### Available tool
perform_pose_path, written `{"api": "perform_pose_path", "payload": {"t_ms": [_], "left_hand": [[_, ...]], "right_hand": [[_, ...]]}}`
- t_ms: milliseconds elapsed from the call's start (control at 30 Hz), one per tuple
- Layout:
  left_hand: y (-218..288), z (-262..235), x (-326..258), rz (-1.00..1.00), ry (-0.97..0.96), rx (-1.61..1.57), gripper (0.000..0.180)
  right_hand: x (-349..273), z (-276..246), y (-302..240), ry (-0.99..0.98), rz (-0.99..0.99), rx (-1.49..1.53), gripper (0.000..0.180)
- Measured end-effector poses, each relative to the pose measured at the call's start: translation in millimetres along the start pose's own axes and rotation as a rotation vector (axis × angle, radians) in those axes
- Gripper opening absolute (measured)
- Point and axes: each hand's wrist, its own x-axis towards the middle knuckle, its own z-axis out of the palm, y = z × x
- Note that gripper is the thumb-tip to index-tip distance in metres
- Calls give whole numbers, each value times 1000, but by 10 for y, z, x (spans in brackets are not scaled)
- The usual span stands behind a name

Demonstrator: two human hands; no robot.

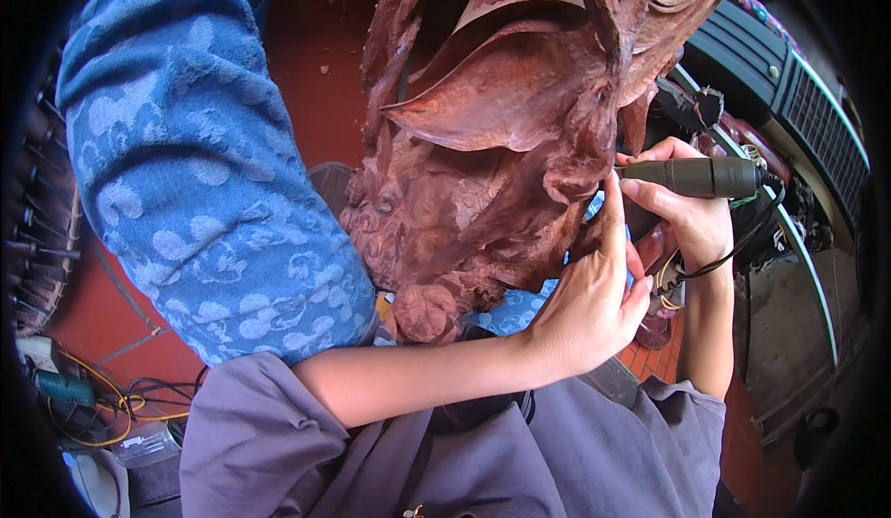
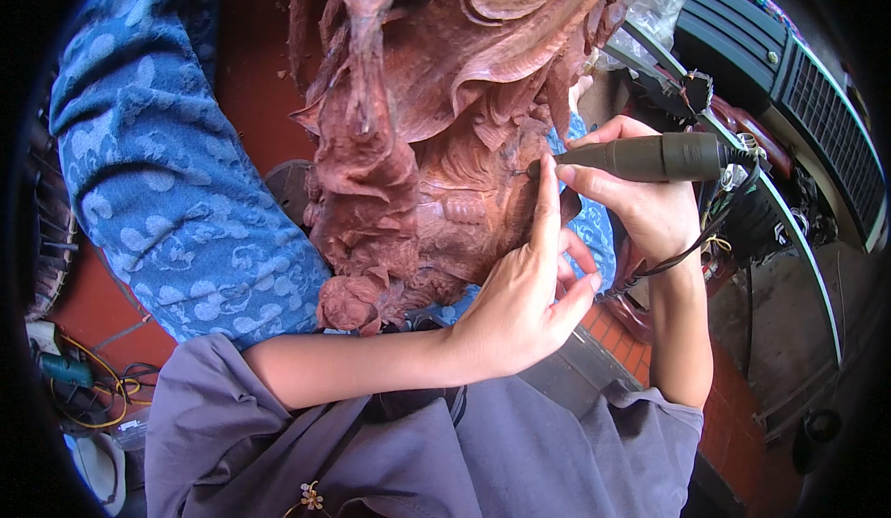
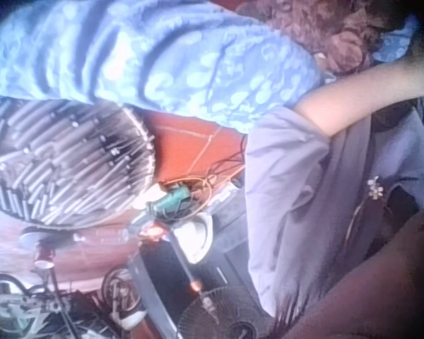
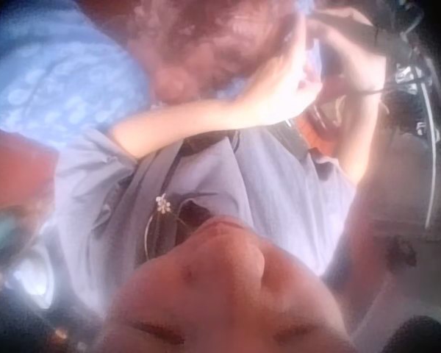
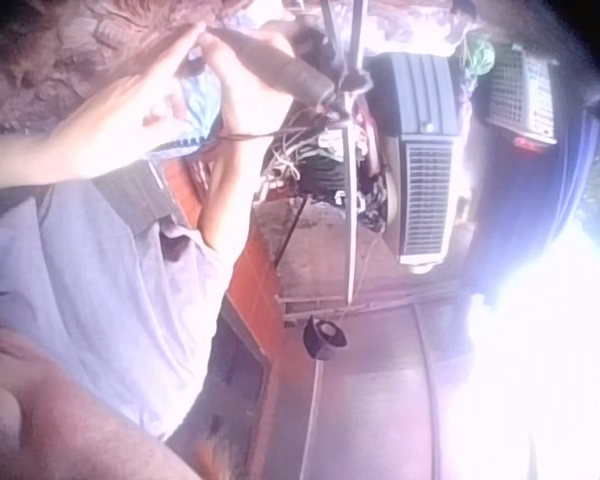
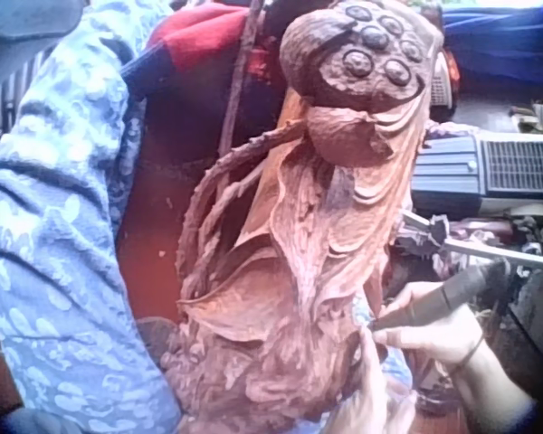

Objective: The person carves a large wooden sculpture resting on their lap, using a chisel and mallet for rough shaping and a rotary power tool for detailed refinement. They switch between tools and adjust their position to reach different areas of the intricate surface.

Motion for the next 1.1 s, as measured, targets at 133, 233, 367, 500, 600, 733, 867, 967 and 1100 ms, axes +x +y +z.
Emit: {"api": "perform_pose_path", "payload": {"t_ms": [133, 233, 367, 500, 600, 733, 867, 967, 1100], "left_hand": [[22, -9, 4, -28, -8, -30, 94], [19, -11, -3, -23, -13, -30, 93], [100, 7, -45, 72, 15, -63, 83], [60, 138, -130, -253, 67, -651, 58], [-21, 77, 34, -361, -87, -1153, 54], [27, 70, 161, -270, -103, -1354, 57], [58, 108, 160, -267, -70, -1462, 53], [75, 215, 186, -226, 2, -1342, 49], [117, 261, 182, -305, 89, -1361, 45]], "right_hand": [[7, 1, -15, 15, 9, 0, 26], [-8, 1, -18, 36, -6, 13, 25], [-77, -55, 17, 86, -52, 138, 24], [-164, -103, 17, 88, -172, 233, 22], [-223, -43, 52, 69, -329, 102, 20], [-225, 40, 55, 33, -442, -43, 19], [-173, 79, 75, -3, -439, -90, 19], [-167, 136, 30, -2, -433, -138, 19], [-149, 152, -6, -12, -409, -189, 18]]}}
